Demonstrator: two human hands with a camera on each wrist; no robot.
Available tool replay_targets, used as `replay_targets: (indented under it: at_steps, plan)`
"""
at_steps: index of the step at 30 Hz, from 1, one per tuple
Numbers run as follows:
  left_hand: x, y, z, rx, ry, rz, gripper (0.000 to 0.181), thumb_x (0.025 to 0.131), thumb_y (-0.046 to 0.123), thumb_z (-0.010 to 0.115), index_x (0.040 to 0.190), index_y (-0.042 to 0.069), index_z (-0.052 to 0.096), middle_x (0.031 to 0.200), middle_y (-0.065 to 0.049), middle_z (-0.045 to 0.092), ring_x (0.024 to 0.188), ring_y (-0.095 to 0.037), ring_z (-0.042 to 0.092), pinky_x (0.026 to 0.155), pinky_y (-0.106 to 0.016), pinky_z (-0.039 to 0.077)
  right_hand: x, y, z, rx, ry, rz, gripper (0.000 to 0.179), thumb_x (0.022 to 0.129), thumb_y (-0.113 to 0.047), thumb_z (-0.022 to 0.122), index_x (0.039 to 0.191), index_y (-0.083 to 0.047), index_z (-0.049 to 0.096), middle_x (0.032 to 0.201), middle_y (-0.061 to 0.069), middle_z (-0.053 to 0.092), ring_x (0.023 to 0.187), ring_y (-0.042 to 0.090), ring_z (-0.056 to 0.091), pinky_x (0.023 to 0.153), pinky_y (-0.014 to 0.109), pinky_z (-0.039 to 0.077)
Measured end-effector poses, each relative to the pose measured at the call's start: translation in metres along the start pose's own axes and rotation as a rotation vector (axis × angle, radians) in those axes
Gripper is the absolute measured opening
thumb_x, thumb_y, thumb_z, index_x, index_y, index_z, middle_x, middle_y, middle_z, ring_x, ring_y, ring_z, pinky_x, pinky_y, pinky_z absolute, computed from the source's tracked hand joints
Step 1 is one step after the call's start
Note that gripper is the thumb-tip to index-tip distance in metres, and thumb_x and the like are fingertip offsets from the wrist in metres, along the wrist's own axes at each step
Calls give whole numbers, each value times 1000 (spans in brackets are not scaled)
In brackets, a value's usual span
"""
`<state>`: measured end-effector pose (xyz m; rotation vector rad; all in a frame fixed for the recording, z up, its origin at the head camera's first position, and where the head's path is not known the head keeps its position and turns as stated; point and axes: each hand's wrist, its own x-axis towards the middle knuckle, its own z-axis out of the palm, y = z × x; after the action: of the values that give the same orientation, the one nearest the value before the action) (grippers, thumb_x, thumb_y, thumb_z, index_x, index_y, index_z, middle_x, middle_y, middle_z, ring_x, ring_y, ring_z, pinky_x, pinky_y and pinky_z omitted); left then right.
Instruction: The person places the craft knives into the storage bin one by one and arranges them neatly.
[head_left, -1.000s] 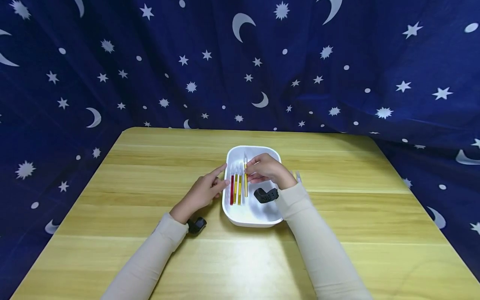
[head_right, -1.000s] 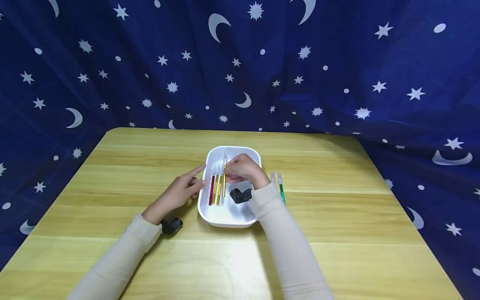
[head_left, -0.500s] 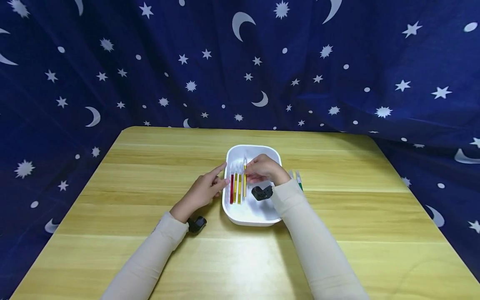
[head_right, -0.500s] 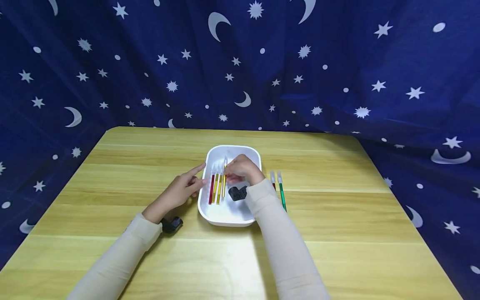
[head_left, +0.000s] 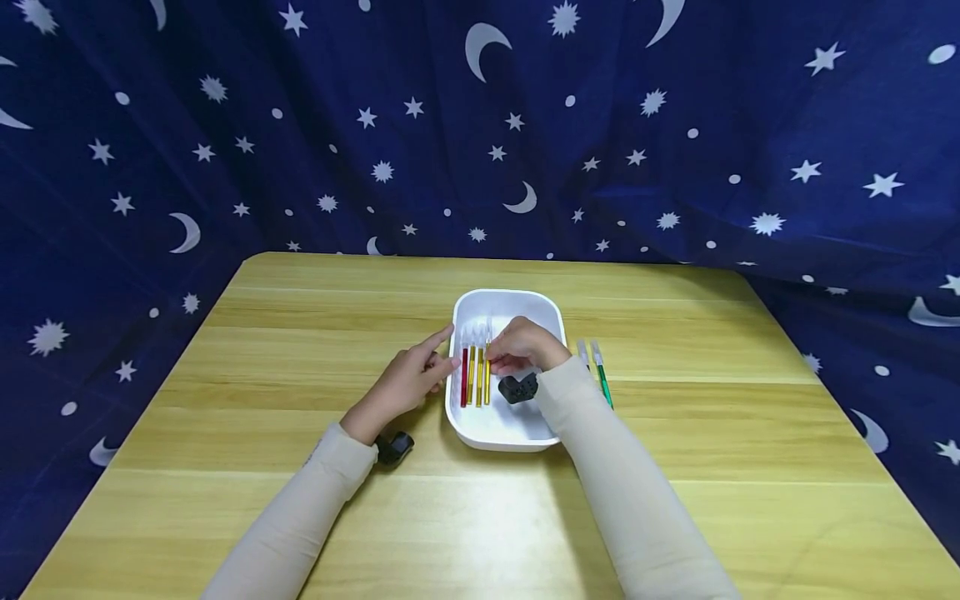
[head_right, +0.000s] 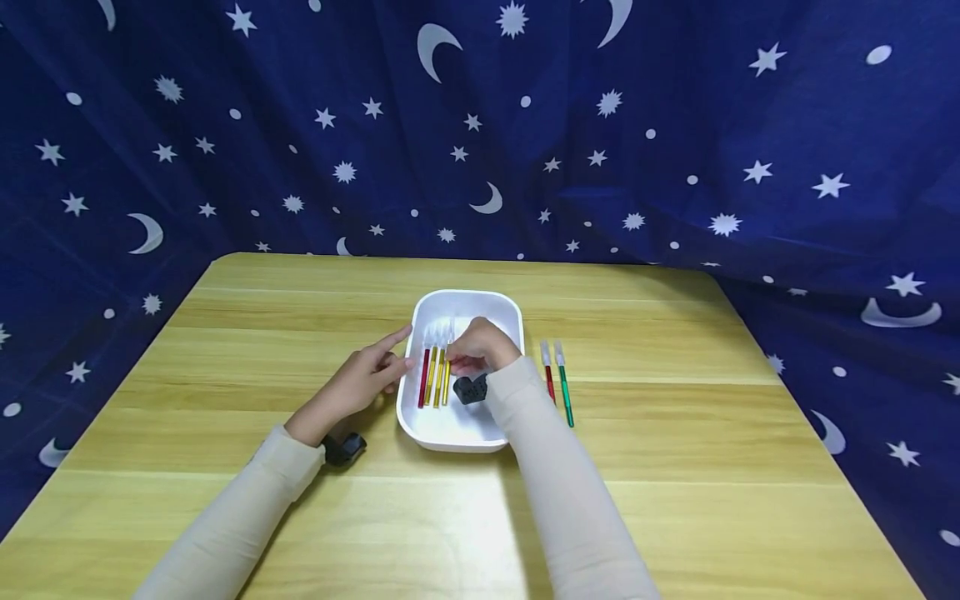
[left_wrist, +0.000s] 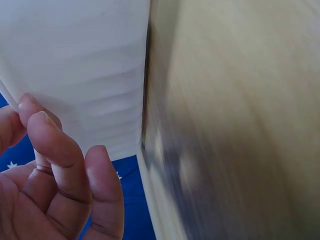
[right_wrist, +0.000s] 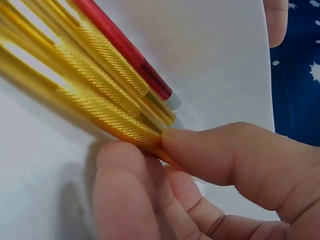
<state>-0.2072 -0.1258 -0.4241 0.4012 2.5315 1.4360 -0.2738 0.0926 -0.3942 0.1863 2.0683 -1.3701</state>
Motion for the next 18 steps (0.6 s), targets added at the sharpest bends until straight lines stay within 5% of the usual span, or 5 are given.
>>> replay_targets:
  at_steps: [18]
  plan:
    - [-1,2,0,7,-3,2,65,114,25,60,171,8,33,84,-8,61,66,-16,52,54,-27,44,1,1,2,-45,36,20,12,97,2,73,86,5,70,66,8,66,53,11,64,58,21,59]
